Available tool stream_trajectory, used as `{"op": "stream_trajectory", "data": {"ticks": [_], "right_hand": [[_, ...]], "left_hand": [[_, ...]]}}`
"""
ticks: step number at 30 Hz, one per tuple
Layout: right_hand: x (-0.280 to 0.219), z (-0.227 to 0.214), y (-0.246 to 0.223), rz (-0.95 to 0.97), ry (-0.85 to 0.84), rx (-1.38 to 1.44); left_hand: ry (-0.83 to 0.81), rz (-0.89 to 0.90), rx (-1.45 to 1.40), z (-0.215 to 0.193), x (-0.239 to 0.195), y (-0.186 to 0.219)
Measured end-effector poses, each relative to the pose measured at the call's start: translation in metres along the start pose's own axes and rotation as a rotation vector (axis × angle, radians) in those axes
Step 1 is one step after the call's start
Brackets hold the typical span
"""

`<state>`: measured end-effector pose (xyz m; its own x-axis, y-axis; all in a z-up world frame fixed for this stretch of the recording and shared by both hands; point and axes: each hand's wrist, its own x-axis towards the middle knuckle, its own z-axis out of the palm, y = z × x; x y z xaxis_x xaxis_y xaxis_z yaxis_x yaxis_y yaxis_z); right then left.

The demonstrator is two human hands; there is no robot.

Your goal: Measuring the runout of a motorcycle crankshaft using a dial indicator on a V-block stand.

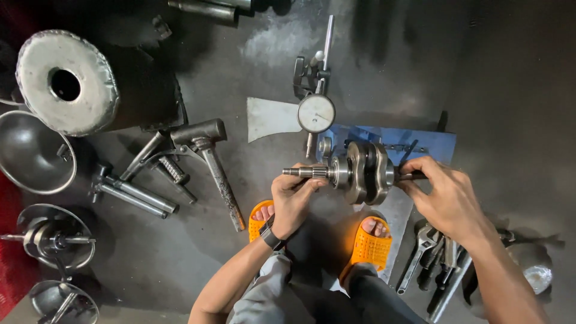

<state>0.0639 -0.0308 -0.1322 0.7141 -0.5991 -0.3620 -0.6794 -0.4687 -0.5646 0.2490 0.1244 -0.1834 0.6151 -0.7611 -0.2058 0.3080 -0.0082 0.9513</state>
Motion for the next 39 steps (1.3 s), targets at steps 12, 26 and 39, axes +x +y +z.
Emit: {"op": "stream_trajectory", "data": {"ticks": [12,26,39], "right_hand": [[0.012,0.006,0.009,0.045,-0.037,0.032],[0.003,-0.001,0.036,0.228,0.01,0.215],[0.001,0.023,0.056,0.378,0.061,0.648]], "left_hand": [[0.023,-0.031,0.009,-0.002,0.007,-0.017],[0.015,-0.086,-0.036,-0.025,-0.007,-0.028],[-0.15,-0.444,0.27,-0.056,-0.068,-0.073]]}}
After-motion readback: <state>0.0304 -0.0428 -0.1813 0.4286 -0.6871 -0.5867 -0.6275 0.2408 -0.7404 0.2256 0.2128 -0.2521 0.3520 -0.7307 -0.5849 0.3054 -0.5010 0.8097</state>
